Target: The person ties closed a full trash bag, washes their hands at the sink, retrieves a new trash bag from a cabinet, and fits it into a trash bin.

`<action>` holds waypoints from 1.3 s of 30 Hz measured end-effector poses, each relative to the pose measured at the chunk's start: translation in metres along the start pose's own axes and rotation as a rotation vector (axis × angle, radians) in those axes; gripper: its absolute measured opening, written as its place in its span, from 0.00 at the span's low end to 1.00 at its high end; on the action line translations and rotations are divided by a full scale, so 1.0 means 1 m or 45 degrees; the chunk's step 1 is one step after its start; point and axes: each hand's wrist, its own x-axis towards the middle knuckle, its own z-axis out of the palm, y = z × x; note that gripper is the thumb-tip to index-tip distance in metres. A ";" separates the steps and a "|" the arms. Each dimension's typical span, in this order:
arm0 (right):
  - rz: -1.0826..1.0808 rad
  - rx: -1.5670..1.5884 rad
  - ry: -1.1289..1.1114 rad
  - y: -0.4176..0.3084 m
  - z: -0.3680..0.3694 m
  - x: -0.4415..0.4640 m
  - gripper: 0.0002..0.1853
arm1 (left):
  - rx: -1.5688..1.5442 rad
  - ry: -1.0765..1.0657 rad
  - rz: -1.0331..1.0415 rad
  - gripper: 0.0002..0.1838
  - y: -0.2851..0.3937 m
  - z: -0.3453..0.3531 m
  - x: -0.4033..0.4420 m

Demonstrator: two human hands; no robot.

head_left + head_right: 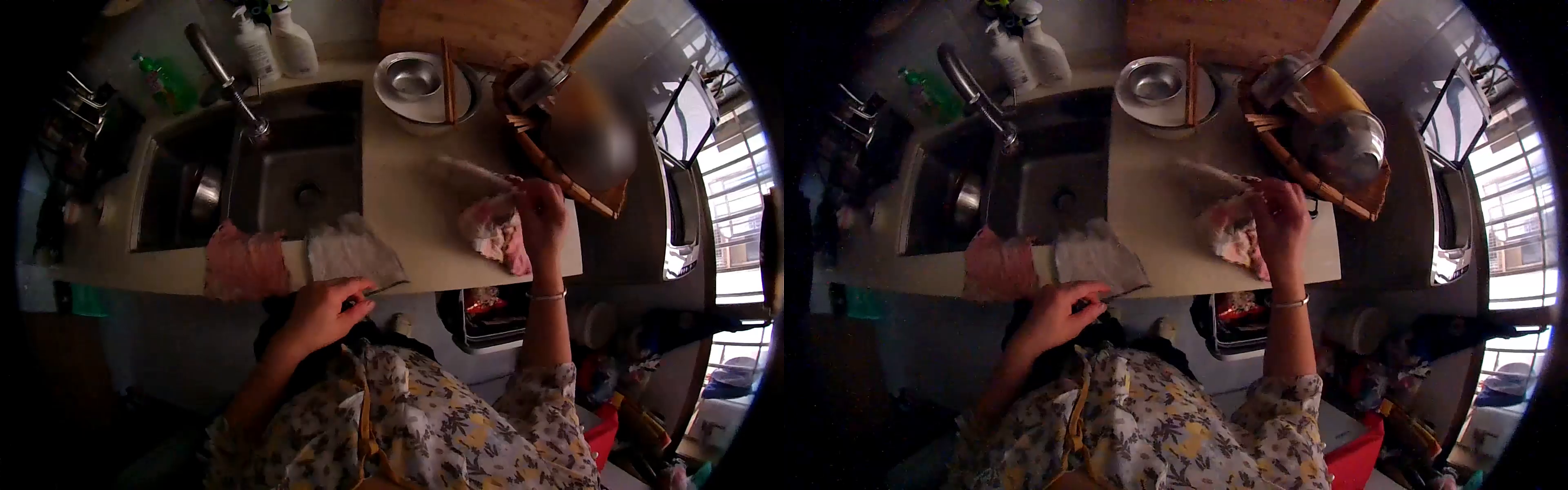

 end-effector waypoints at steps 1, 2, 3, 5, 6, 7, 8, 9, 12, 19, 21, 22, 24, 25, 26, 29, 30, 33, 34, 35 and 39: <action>-0.094 0.148 0.116 -0.007 -0.002 0.003 0.05 | -0.001 -0.010 -0.018 0.16 0.003 -0.001 0.003; -0.186 0.302 0.227 -0.015 -0.003 0.005 0.05 | 0.000 -0.020 -0.043 0.17 0.006 -0.001 0.005; -0.008 0.436 0.245 -0.028 -0.007 0.004 0.07 | 0.000 -0.020 -0.046 0.17 0.008 -0.001 0.006; 0.108 0.615 0.181 -0.045 -0.011 0.007 0.07 | 0.036 -0.052 -0.018 0.18 0.011 -0.001 0.010; 0.219 0.790 0.115 -0.050 -0.010 0.008 0.08 | 0.038 -0.055 -0.013 0.18 0.012 0.000 0.011; 0.196 0.778 0.141 -0.052 -0.003 0.010 0.08 | 0.010 -0.073 -0.019 0.18 0.012 0.000 0.011; 0.202 0.773 0.150 -0.056 0.005 0.012 0.08 | -0.018 -0.095 -0.026 0.19 0.013 0.001 0.011; 0.131 0.853 0.134 -0.061 0.015 0.014 0.08 | -0.019 -0.109 -0.023 0.19 0.012 0.003 0.010; 0.024 0.868 0.119 -0.054 0.053 0.023 0.09 | -0.064 -0.144 -0.031 0.21 0.008 -0.001 0.006; -0.166 0.134 -0.250 -0.043 0.105 0.022 0.14 | -0.124 -0.172 -0.027 0.24 0.006 -0.021 -0.010; -0.226 0.107 -0.376 -0.047 0.099 0.009 0.17 | -0.179 -0.133 -0.014 0.24 0.004 -0.028 -0.014; -0.298 0.070 -0.500 -0.053 0.095 0.001 0.20 | -0.217 -0.076 0.043 0.23 0.010 -0.035 -0.014; -0.174 0.459 -0.823 -0.072 0.089 -0.026 0.20 | -0.246 -0.015 0.091 0.21 0.021 -0.055 -0.013; -0.039 0.830 -1.123 -0.079 0.085 -0.041 0.20 | -0.189 -0.025 0.148 0.22 0.027 -0.068 -0.012; -0.036 0.867 -1.144 -0.085 0.082 -0.056 0.18 | -0.141 0.026 0.197 0.21 0.032 -0.074 -0.010; -0.003 0.864 -1.141 -0.081 0.084 -0.091 0.13 | 0.033 0.163 0.254 0.18 0.037 -0.090 -0.009; 0.030 0.824 -1.126 -0.075 0.081 -0.103 0.10 | 0.149 0.247 0.261 0.16 0.036 -0.091 -0.006; 0.341 0.714 -0.884 -0.068 0.055 -0.138 0.06 | 0.022 0.087 0.127 0.14 0.027 -0.071 -0.010; 0.507 0.664 -0.842 -0.060 0.048 -0.150 0.06 | -0.143 -0.022 -0.027 0.14 0.020 -0.059 -0.013; 0.496 0.742 -0.648 -0.045 0.042 -0.166 0.06 | -0.243 -0.150 -0.004 0.15 0.010 -0.045 -0.013; 0.734 -0.090 0.008 0.061 -0.007 -0.212 0.09 | -0.165 -0.574 -0.043 0.17 0.006 0.008 -0.014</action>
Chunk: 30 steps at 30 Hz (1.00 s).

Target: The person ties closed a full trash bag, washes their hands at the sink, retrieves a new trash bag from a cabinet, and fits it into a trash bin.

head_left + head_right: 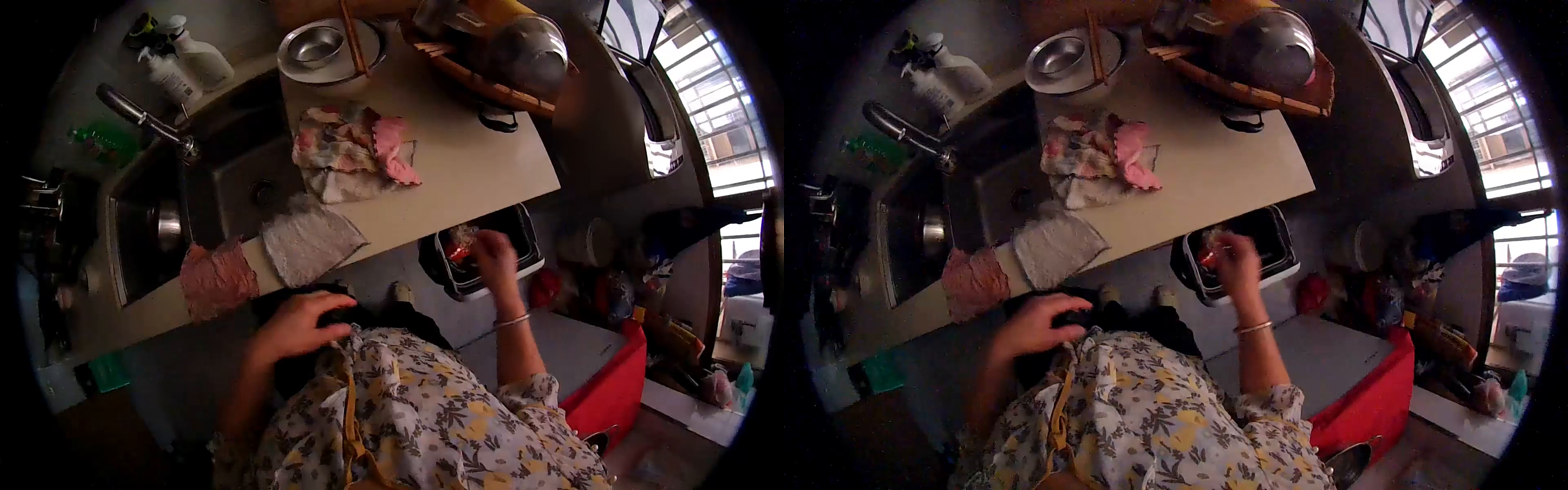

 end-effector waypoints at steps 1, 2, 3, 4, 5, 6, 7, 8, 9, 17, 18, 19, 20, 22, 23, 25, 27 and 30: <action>-0.087 -0.142 0.162 0.028 -0.016 0.008 0.09 | 0.071 -0.164 0.000 0.18 -0.005 0.012 0.008; -0.021 -0.093 0.231 0.057 -0.031 0.018 0.08 | 0.141 -0.324 -0.001 0.18 -0.012 0.025 0.019; -0.021 -0.093 0.227 0.073 -0.041 0.024 0.08 | 0.058 -0.377 -0.037 0.19 -0.021 0.041 0.033; 0.009 -0.206 0.247 0.086 -0.049 0.028 0.08 | -0.030 -0.426 -0.077 0.19 -0.034 0.060 0.051; 0.032 -0.317 0.264 0.093 -0.053 0.033 0.08 | -0.144 -0.367 -0.065 0.19 -0.052 0.083 0.069; -0.007 -0.139 0.105 0.085 -0.048 0.033 0.08 | -0.256 -0.307 -0.054 0.19 -0.070 0.106 0.088; -0.045 -0.139 -0.123 0.082 -0.036 0.031 0.09 | -0.267 -0.238 -0.119 0.18 -0.083 0.125 0.108; -0.084 -0.138 -0.347 0.079 -0.022 0.029 0.10 | -0.275 -0.170 -0.180 0.18 -0.094 0.143 0.128; -0.110 -0.306 -0.530 0.070 0.000 0.023 0.12 | -0.278 -0.161 -0.182 0.18 -0.110 0.163 0.146; 0.065 -0.541 -0.548 0.058 0.066 -0.015 0.14 | -0.609 0.157 -0.515 0.14 -0.148 0.235 0.205; 0.008 -0.456 -0.591 0.062 0.065 -0.015 0.13 | -0.617 0.161 -0.524 0.14 -0.152 0.240 0.206; -0.048 -0.372 -0.633 0.062 0.062 -0.013 0.11 | -0.707 0.212 -0.526 0.14 -0.150 0.242 0.205; -0.049 -0.379 -0.645 0.067 0.063 -0.012 0.11 | -0.800 0.263 -0.526 0.14 -0.148 0.244 0.205; -0.112 -0.262 -0.588 0.074 0.064 -0.012 0.11 | -0.780 0.275 -0.506 0.14 -0.145 0.244 0.204; -0.106 -0.267 -0.600 0.076 0.064 -0.011 0.11 | -0.752 0.282 -0.482 0.14 -0.143 0.244 0.202; -0.048 -0.317 -0.725 0.078 0.064 -0.006 0.11 | -0.838 0.281 -0.513 0.13 -0.138 0.240 0.196; -0.047 -0.300 -0.708 0.077 0.063 -0.005 0.12 | -0.921 0.283 -0.528 0.13 -0.128 0.233 0.194; -0.046 -0.283 -0.712 0.075 0.060 -0.005 0.12 | -0.794 0.225 -0.471 0.15 -0.127 0.236 0.191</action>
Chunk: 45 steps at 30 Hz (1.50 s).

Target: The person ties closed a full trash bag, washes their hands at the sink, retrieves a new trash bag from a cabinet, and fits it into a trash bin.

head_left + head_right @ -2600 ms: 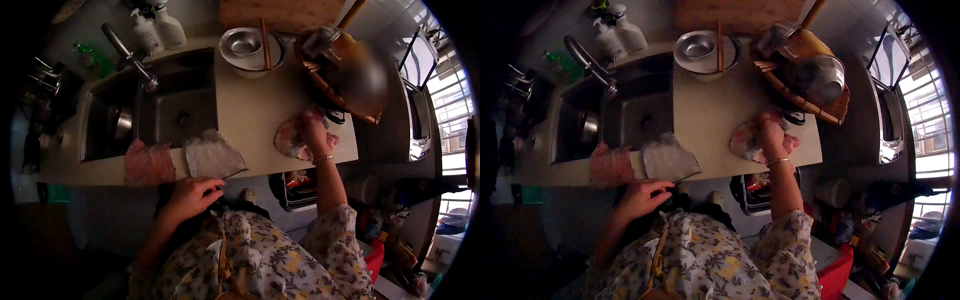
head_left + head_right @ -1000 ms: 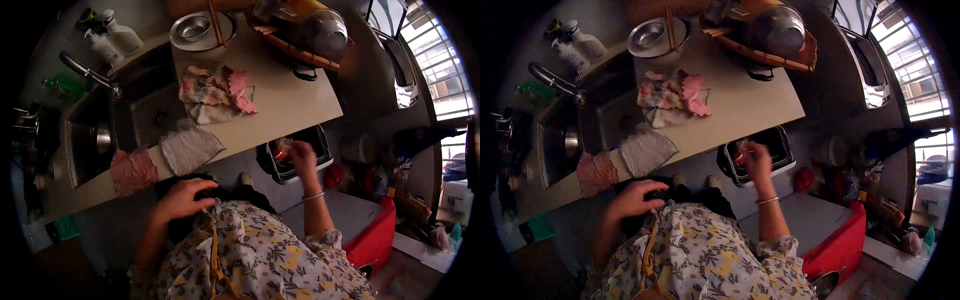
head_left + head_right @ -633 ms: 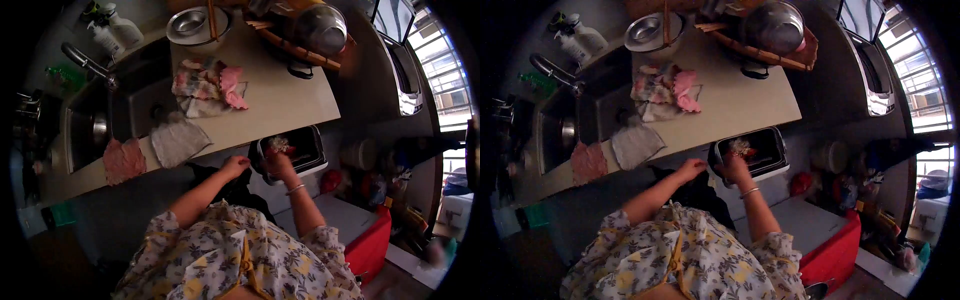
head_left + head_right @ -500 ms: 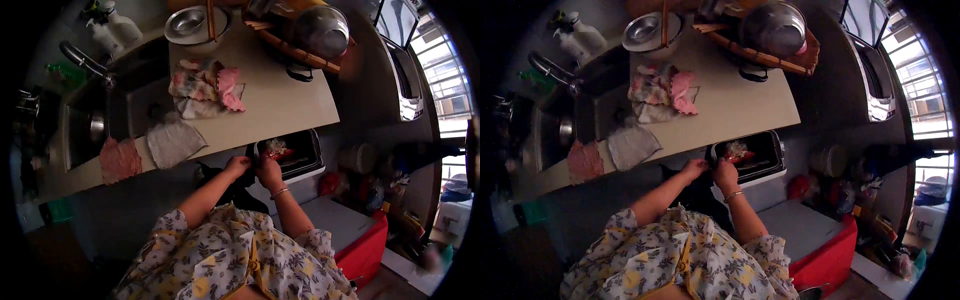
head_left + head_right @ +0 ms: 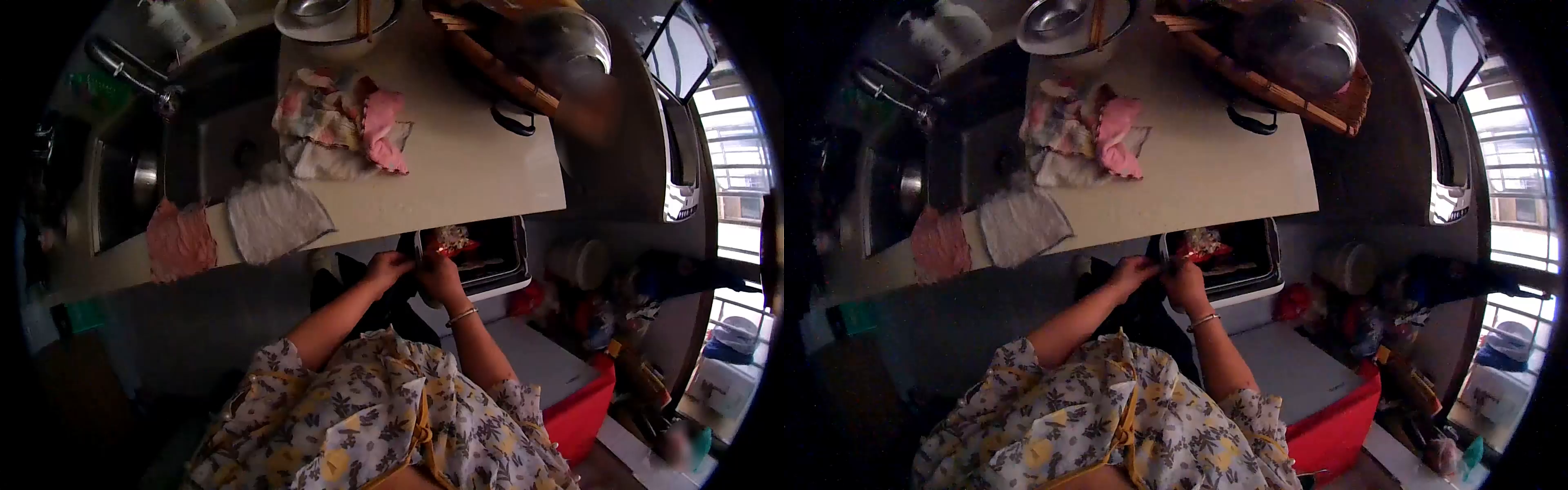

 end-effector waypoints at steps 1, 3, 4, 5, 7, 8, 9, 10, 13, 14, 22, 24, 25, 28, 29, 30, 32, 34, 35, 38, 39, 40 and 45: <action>-0.002 0.005 -0.013 0.000 0.000 0.000 0.12 | 0.048 0.031 0.028 0.14 -0.002 0.001 0.001; -0.003 0.014 -0.007 0.000 0.001 0.002 0.12 | 0.093 0.062 0.052 0.13 -0.006 0.002 0.004; -0.004 0.028 0.006 -0.006 -0.001 0.002 0.12 | 0.264 0.117 0.138 0.13 -0.003 0.000 0.005; -0.005 0.026 -0.001 -0.013 -0.003 0.001 0.12 | 0.434 0.173 0.222 0.13 0.001 0.000 0.005; 0.026 0.095 0.090 -0.029 -0.012 -0.007 0.12 | 0.453 0.225 0.244 0.13 0.004 0.006 0.006; 0.025 0.093 0.088 -0.035 -0.013 -0.011 0.12 | 0.478 0.273 0.276 0.12 0.004 0.008 0.007; 0.079 0.027 0.115 -0.038 -0.013 -0.021 0.13 | 0.476 0.272 0.279 0.12 0.003 0.008 0.009; 0.137 -0.042 0.146 -0.042 -0.017 -0.032 0.14 | 0.498 0.296 0.331 0.15 0.000 0.010 0.012; 0.118 -0.118 0.139 -0.067 -0.055 -0.077 0.20 | 0.472 0.254 0.384 0.18 -0.008 0.004 0.019; 0.157 -0.050 0.120 -0.068 -0.068 -0.092 0.20 | 0.432 0.190 0.370 0.18 -0.011 -0.001 0.018; -0.026 -0.131 -0.022 -0.161 -0.180 -0.173 0.20 | 0.295 -0.410 0.173 0.15 0.012 -0.050 -0.044; -0.128 -0.288 -0.181 -0.186 -0.198 -0.181 0.19 | 0.377 -0.499 0.112 0.16 0.045 -0.065 -0.068; -0.137 -0.287 -0.169 -0.192 -0.202 -0.182 0.19 | 0.387 -0.494 0.123 0.16 0.053 -0.072 -0.075; -0.443 -0.526 -0.230 -0.212 -0.204 -0.176 0.17 | 0.332 -0.564 0.213 0.17 0.070 -0.093 -0.095; -0.451 -0.527 -0.218 -0.219 -0.198 -0.168 0.17 | 0.300 -0.587 0.206 0.16 0.078 -0.100 -0.103; -0.599 -0.602 -0.179 -0.224 -0.191 -0.158 0.13 | 0.269 -0.608 0.200 0.16 0.087 -0.107 -0.111; -0.801 -0.713 -0.089 -0.233 -0.170 -0.132 0.09 | 0.083 -0.571 0.179 0.17 0.105 -0.119 -0.130; -0.911 -0.778 0.034 -0.239 -0.138 -0.102 0.08 | -0.107 -0.524 0.157 0.17 0.110 -0.134 -0.145; -0.968 -0.813 0.112 -0.242 -0.123 -0.086 0.08 | -0.241 -0.453 0.219 0.18 0.110 -0.142 -0.151; -0.947 -0.873 0.010 -0.257 -0.087 -0.050 0.08 | -0.557 -0.328 0.281 0.19 0.112 -0.163 -0.170; -0.963 -0.870 0.014 -0.257 -0.073 -0.041 0.08 | -0.743 -0.292 0.270 0.19 0.111 -0.169 -0.176; -1.002 -0.879 -0.006 -0.256 -0.060 -0.031 0.09 | -0.740 -0.281 0.279 0.19 0.109 -0.175 -0.180; -1.088 -0.923 -0.139 -0.266 0.000 -0.001 0.13 | -1.070 0.328 0.009 0.19 0.092 -0.193 -0.185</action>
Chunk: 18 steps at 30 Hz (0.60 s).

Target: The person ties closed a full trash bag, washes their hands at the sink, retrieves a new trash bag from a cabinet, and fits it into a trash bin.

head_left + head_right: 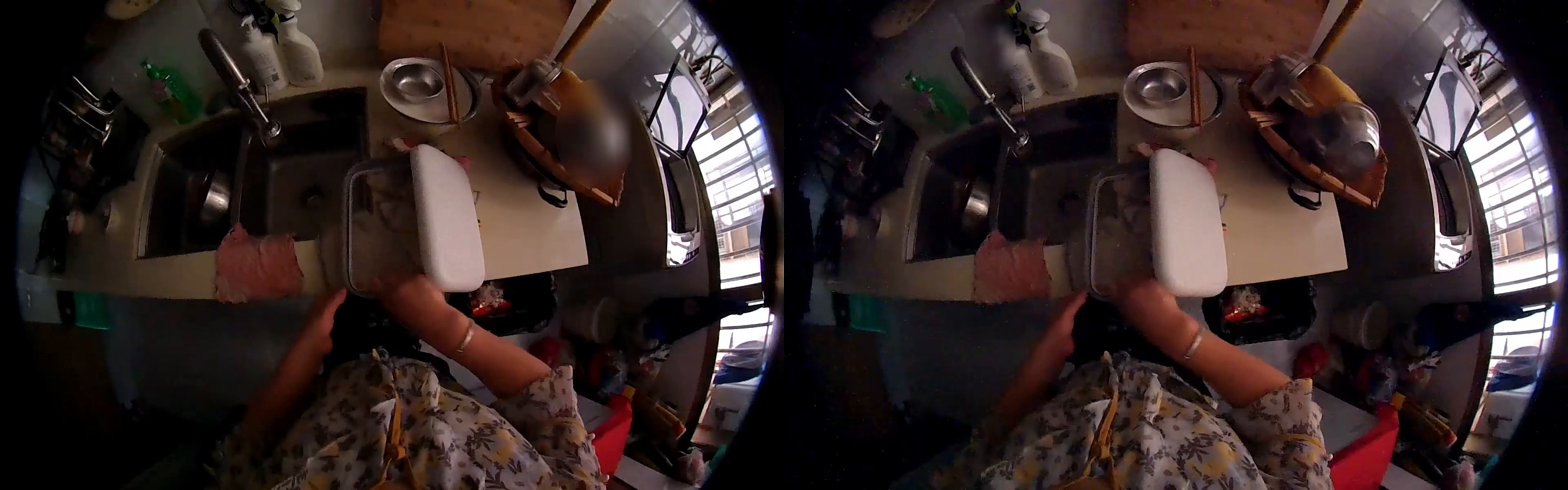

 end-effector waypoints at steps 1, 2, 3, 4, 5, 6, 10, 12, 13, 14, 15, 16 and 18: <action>0.001 0.002 0.004 -0.002 0.010 0.009 0.13 | 0.005 0.001 0.002 0.19 -0.004 -0.010 0.005; -0.085 -0.057 0.060 -0.004 0.018 0.017 0.14 | 0.043 0.052 0.049 0.18 -0.008 -0.021 0.010; -0.171 -0.115 0.115 -0.006 0.026 0.023 0.15 | 0.082 0.103 0.094 0.18 -0.012 -0.033 0.014; -0.167 -0.107 0.115 -0.009 0.027 0.026 0.15 | 0.087 0.106 0.089 0.18 -0.010 -0.040 0.012; -0.153 -0.024 0.288 -0.012 0.027 0.027 0.16 | 0.095 0.044 0.089 0.17 -0.008 -0.045 0.012; -0.135 0.055 0.459 -0.013 0.027 0.029 0.17 | 0.102 -0.023 0.086 0.16 -0.008 -0.048 0.013; -0.266 0.225 0.494 -0.004 0.025 0.024 0.17 | 0.370 -0.094 0.089 0.14 0.004 -0.044 -0.003; -0.487 0.442 0.436 -0.003 0.004 0.017 0.14 | 0.835 -0.160 0.014 0.15 0.006 -0.044 -0.004; -0.444 0.440 0.436 -0.003 -0.007 0.008 0.14 | 0.853 -0.191 -0.011 0.15 0.004 -0.045 0.001; -0.423 0.505 0.546 -0.005 -0.019 -0.005 0.12 | 1.027 -0.385 -0.051 0.15 -0.001 -0.047 0.007; -0.403 0.571 0.658 -0.003 -0.023 -0.020 0.11 | 1.195 -0.581 -0.093 0.16 -0.009 -0.046 0.012; -0.366 0.575 0.658 0.005 -0.022 -0.040 0.11 | 1.206 -0.605 -0.119 0.16 -0.019 -0.043 0.020; 0.057 0.563 0.879 0.032 -0.016 -0.090 0.06 | 1.302 -0.751 -0.205 0.19 -0.042 -0.033 0.039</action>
